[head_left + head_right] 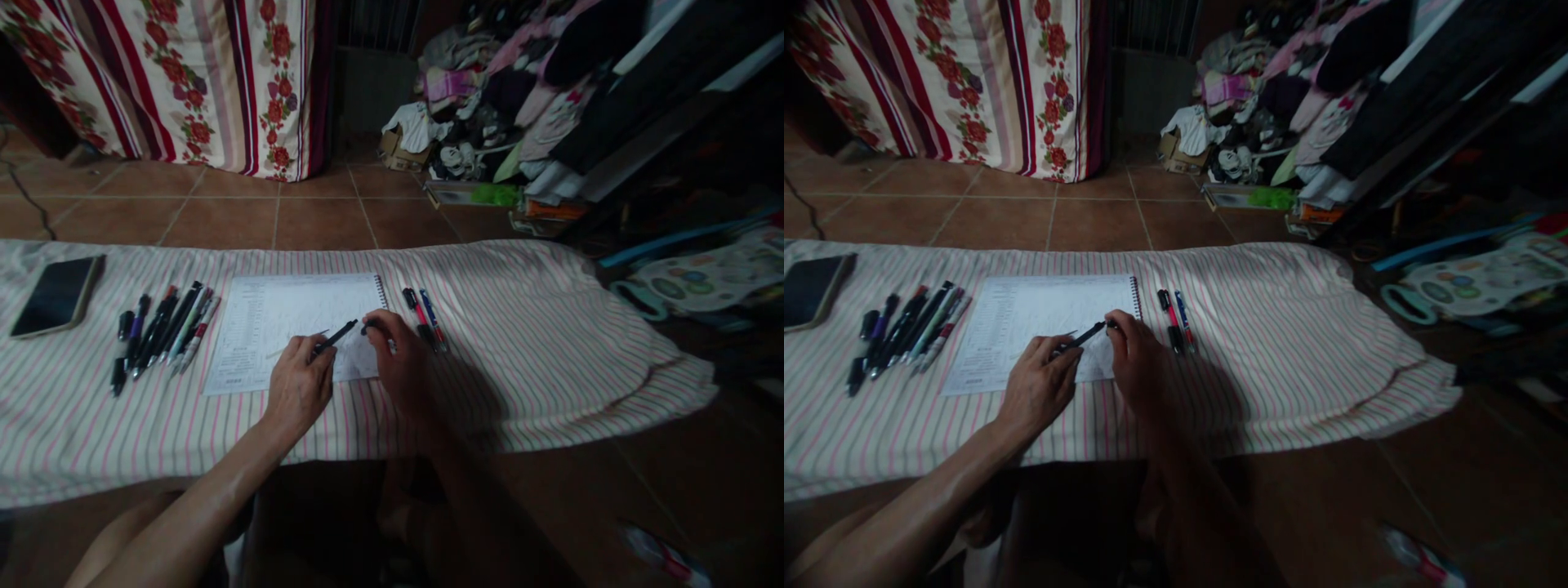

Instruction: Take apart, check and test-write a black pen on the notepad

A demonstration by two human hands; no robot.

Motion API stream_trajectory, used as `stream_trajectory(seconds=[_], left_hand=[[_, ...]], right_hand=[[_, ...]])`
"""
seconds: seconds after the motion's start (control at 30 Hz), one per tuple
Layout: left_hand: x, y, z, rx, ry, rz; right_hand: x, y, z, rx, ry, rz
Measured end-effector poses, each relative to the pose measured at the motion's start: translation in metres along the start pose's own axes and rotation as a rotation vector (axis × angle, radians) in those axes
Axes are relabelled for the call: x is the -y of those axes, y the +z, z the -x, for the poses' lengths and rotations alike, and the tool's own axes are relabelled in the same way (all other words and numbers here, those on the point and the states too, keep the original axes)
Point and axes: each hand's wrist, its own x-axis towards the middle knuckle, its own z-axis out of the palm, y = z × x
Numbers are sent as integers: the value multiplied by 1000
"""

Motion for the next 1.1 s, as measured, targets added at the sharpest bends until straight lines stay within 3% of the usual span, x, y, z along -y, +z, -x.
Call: stream_trajectory(seconds=[0.17, 0.37, 0.5, 0.77, 1.1], left_hand=[[1, 0, 0, -3, -1, -2], [0, 0, 0, -9, -3, 7], [-1, -2, 0, -7, -3, 11], [-2, -2, 0, -3, -7, 21], [-2, -2, 1, 7, -2, 4]], right_hand=[[-3, 4, 2, -8, 5, -12], [-2, 4, 4, 2, -89, 12], [1, 4, 3, -24, -60, 3], [6, 3, 4, 64, -48, 68], [7, 4, 5, 21, -63, 53]])
